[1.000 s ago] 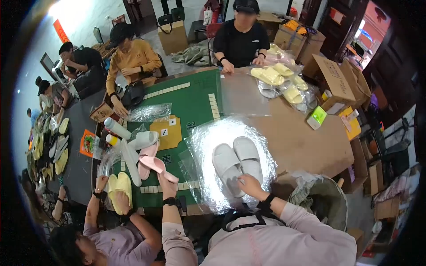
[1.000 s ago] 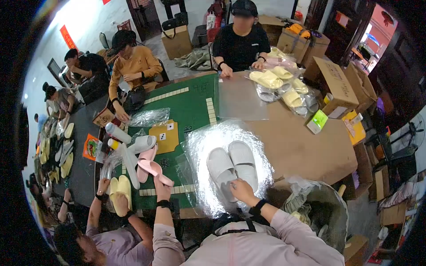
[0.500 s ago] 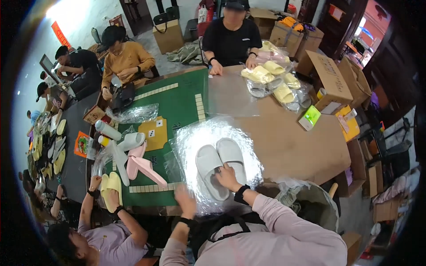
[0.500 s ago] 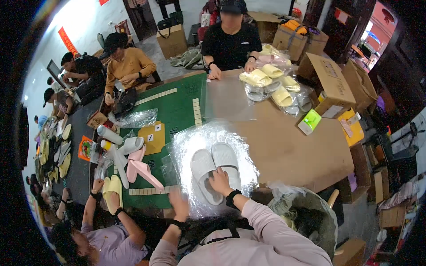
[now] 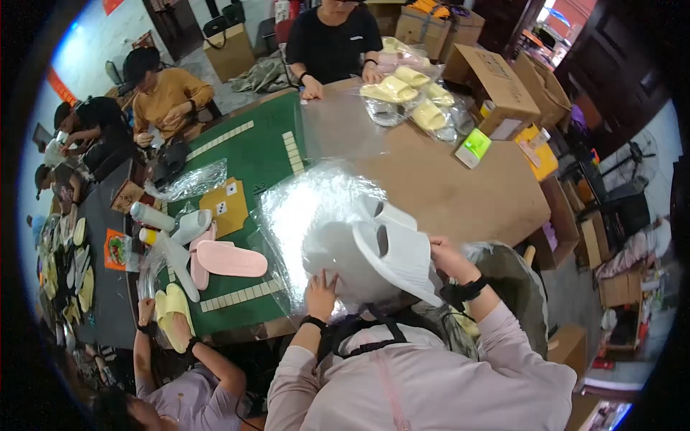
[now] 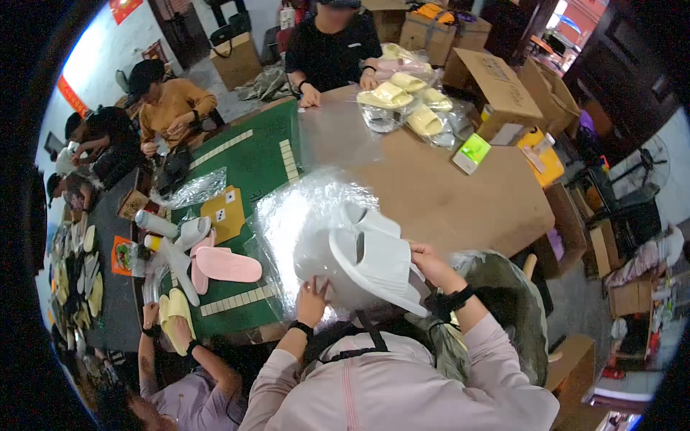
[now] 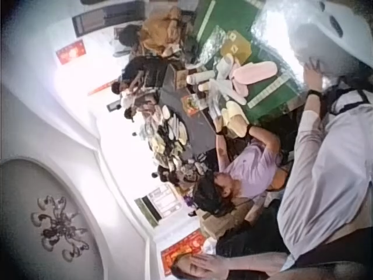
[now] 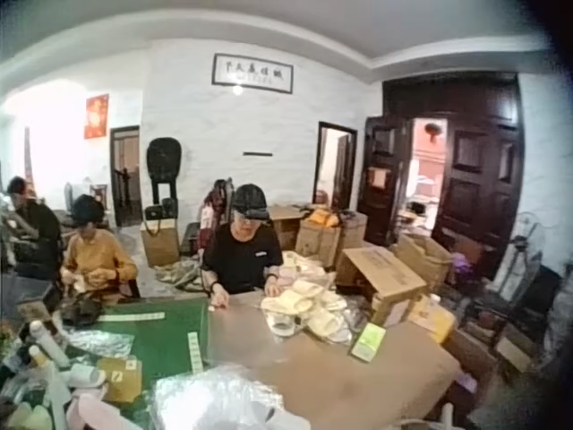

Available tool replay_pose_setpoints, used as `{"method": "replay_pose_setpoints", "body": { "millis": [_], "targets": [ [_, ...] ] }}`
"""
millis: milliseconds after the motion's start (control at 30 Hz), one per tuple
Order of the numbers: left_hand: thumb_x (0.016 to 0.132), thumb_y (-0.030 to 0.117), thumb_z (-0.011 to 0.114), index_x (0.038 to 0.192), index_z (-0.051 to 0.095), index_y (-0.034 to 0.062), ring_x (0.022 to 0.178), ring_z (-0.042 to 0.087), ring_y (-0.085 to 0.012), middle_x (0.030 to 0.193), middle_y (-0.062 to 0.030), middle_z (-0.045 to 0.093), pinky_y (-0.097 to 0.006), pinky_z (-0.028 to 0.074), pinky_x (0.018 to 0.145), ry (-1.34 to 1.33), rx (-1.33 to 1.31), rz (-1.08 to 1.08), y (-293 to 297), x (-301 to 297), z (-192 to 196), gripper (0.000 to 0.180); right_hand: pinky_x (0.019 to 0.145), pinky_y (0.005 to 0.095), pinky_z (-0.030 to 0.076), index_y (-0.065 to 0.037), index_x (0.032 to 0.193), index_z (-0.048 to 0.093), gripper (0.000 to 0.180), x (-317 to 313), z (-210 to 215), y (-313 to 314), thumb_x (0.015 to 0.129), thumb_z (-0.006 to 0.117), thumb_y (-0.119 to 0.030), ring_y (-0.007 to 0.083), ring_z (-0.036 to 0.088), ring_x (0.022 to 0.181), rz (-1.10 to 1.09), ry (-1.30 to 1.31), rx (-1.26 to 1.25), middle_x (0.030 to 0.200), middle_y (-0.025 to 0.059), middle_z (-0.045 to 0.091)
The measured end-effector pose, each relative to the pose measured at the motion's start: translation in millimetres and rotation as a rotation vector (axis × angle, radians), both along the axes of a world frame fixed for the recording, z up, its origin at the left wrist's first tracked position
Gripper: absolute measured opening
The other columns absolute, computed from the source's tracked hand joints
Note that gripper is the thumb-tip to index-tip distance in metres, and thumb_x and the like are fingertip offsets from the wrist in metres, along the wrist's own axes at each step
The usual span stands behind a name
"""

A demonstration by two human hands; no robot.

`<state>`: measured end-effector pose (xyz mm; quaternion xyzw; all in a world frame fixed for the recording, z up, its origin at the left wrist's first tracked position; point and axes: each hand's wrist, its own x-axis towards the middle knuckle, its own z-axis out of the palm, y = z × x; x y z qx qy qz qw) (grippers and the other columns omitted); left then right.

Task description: Packaging slippers into plastic bags and then into a larger collection sack.

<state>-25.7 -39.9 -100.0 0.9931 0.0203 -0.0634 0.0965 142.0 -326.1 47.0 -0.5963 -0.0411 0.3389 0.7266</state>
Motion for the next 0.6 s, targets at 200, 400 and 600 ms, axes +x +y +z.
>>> {"method": "replay_pose_setpoints", "body": {
  "millis": [200,400,600],
  "targets": [
    [0.076,0.003,0.051,0.108,0.055,0.0098,0.092,0.051,-0.0308,0.106,-0.0128,0.051,-0.039,0.044,0.079,-0.127,-0.076,-0.038,22.8,8.9,-12.8,0.033,0.089,0.0222,0.038,0.004,0.108,0.061,0.028,-27.3,26.6,-28.1,0.083,0.052,-0.004,0.0114,0.051,0.101,0.301,0.220,-0.165,0.118,0.0043,0.054],
    [0.078,0.014,0.054,0.104,0.056,0.0069,0.098,0.051,-0.0309,0.102,-0.0123,0.055,-0.040,0.043,0.083,0.150,-0.187,-0.143,11.2,11.4,34.8,0.027,0.059,0.0136,0.039,0.001,0.107,0.062,0.027,-47.4,12.3,-31.2,0.083,0.052,-0.004,-0.0001,0.050,0.078,0.264,0.083,0.077,0.112,-0.0029,0.056],
    [0.077,0.029,0.058,0.121,0.048,0.0123,0.117,0.041,-0.0319,0.122,-0.0137,0.047,-0.045,0.033,0.095,-0.123,0.064,-0.421,3.8,-46.3,-20.7,0.049,0.044,0.0145,0.030,-0.002,0.105,0.064,0.025,-43.6,1.7,-15.9,0.084,0.052,-0.008,-0.0026,0.040,0.054,0.364,0.140,-0.078,0.114,-0.0063,0.056]
  ]
}}
